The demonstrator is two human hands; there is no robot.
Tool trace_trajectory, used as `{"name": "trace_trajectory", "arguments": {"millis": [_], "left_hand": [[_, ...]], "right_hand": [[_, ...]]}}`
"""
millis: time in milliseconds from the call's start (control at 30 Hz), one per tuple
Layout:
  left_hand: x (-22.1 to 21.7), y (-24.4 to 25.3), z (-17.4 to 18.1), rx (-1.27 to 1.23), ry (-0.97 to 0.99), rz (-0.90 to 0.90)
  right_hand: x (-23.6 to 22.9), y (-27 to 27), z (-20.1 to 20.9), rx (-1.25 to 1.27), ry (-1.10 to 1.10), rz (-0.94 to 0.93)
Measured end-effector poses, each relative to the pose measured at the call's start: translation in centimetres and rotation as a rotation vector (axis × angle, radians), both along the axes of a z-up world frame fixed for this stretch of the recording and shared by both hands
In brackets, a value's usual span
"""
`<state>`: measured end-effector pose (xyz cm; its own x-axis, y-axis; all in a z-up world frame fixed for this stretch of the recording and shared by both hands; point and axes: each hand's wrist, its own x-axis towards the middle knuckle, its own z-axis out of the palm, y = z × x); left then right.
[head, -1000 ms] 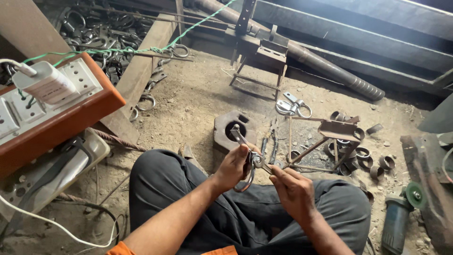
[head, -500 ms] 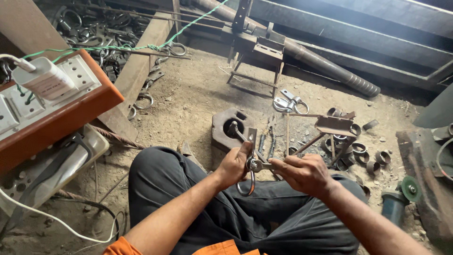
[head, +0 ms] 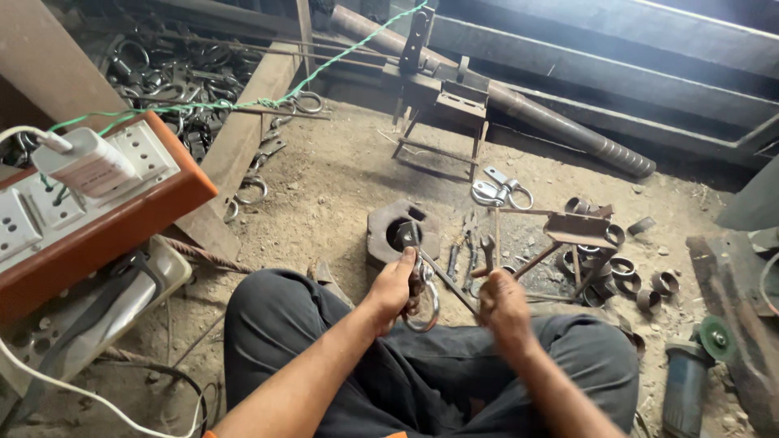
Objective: The person sits on the floor and assembles metal hardware components. They use a wrench to tighten a bolt on a metal plate and ring, then use a hammer to strike and secure the assembly on a metal block.
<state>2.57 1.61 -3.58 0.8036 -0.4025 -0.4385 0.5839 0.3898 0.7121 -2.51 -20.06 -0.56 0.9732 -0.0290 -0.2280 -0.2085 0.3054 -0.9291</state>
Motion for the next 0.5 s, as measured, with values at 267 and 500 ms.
{"name": "trace_trajectory", "arguments": {"millis": [267,500], "left_hand": [[-0.2,-0.3,0.8,-0.052,-0.111,-0.003],[-1.2,-0.2,2.4,-0.008,-0.473,0.011]], "right_hand": [[-0.9,3.0,-2.9,0.130,0.097,0.148],[-1.2,2.3,-4.2,0.095,0.109,0.179]]}}
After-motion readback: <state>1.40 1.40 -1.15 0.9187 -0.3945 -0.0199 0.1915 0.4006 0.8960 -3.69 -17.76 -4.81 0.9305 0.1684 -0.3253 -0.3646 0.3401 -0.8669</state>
